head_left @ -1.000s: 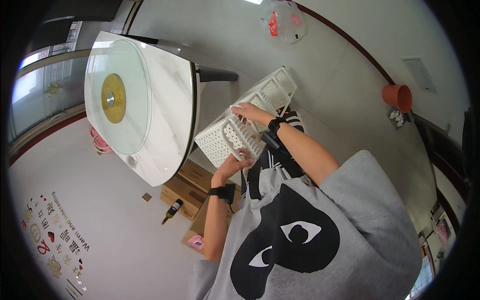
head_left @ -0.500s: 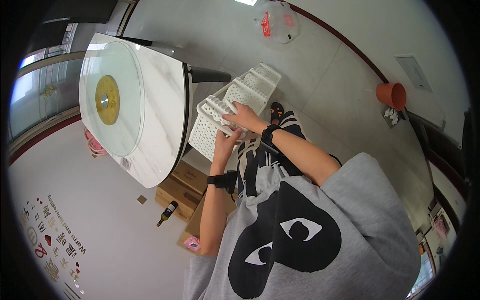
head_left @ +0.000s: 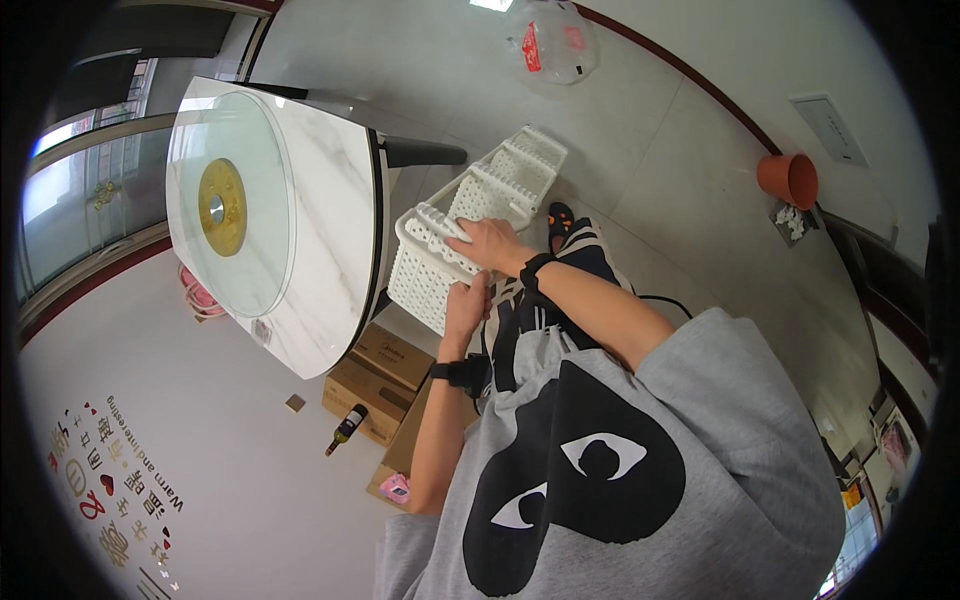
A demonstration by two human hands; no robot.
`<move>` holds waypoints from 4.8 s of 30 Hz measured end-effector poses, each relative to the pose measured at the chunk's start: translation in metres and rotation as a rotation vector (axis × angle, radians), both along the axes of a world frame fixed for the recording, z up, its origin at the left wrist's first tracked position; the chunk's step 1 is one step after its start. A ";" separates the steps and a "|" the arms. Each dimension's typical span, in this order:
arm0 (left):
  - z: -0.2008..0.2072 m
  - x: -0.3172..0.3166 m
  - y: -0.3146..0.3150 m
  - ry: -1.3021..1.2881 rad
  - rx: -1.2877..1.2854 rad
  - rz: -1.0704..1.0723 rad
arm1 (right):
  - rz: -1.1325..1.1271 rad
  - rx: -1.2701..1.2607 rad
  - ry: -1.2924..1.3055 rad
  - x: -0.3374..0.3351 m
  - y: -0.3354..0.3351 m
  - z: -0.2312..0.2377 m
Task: The person disassembles a white plastic multi-tier shelf unit by hand, removing the shelf trays from the support pillars and placing the components onto a table.
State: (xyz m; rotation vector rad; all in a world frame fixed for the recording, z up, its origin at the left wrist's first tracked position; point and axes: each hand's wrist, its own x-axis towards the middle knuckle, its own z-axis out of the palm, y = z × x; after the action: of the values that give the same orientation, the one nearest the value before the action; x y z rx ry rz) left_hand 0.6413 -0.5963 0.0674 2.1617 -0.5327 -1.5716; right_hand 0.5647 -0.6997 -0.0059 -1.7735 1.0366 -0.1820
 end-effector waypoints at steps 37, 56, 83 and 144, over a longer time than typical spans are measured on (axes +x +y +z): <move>-0.021 -0.018 -0.019 -1.088 -0.384 -1.333 | 0.131 0.038 0.006 -0.003 -0.010 -0.014; 0.038 0.070 0.043 -1.007 -0.271 -0.806 | -0.029 0.000 0.015 -0.033 -0.054 -0.010; -0.004 0.021 -0.036 -0.939 -0.628 -0.774 | 0.160 -0.143 -0.009 -0.030 -0.009 -0.028; -0.108 0.217 0.037 1.265 -0.738 1.587 | 0.167 -0.187 0.090 -0.048 -0.030 0.022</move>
State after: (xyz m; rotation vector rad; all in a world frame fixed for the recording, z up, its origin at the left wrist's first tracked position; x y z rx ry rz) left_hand 0.8583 -0.5598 -0.0403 0.2922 0.7510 -1.0211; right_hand 0.5171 -0.7300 0.0161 -2.0443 0.9537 -0.0980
